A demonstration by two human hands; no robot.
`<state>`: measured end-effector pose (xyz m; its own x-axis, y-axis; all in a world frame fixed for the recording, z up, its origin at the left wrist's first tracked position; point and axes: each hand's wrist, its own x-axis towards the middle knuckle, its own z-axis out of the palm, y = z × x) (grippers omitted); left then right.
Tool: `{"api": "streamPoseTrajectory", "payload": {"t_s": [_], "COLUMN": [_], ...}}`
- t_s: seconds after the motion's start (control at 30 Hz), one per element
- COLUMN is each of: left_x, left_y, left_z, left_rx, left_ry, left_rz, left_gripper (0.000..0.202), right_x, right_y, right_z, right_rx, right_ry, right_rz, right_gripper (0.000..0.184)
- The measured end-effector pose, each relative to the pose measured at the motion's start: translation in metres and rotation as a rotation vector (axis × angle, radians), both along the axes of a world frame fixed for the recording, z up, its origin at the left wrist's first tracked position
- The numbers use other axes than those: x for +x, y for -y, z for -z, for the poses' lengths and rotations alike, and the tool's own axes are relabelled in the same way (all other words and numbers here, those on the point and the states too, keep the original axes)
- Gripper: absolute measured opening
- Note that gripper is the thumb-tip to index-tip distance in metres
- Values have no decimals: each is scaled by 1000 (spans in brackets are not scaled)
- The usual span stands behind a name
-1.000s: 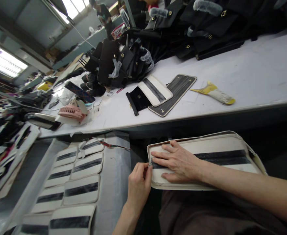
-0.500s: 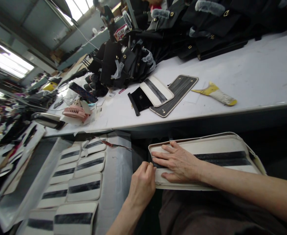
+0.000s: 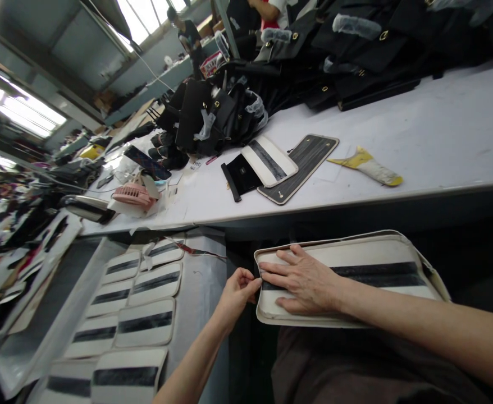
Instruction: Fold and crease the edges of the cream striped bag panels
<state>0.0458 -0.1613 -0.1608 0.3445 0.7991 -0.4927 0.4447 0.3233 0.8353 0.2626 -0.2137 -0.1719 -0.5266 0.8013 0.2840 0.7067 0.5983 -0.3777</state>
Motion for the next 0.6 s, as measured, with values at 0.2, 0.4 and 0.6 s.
{"api": "streamPoseTrajectory", "payload": {"t_s": [0.2,0.4,0.6], "left_x": [2,5,5], "left_y": [-2,-8,3], "left_z": [0,7,26], "left_rx": [-70,-73,86], "left_ry": [9,-3,80], "left_rz": [1,31,-71], "left_gripper": [39,42,36], "right_x": [2,3,0], "right_y": [-3,-9,-11], "right_z": [3,4,0], "right_rx": [-36,-102,-182], "right_ry": [-14,-1,-12], "right_rz": [10,-4,32], "right_gripper": [57,56,67]}}
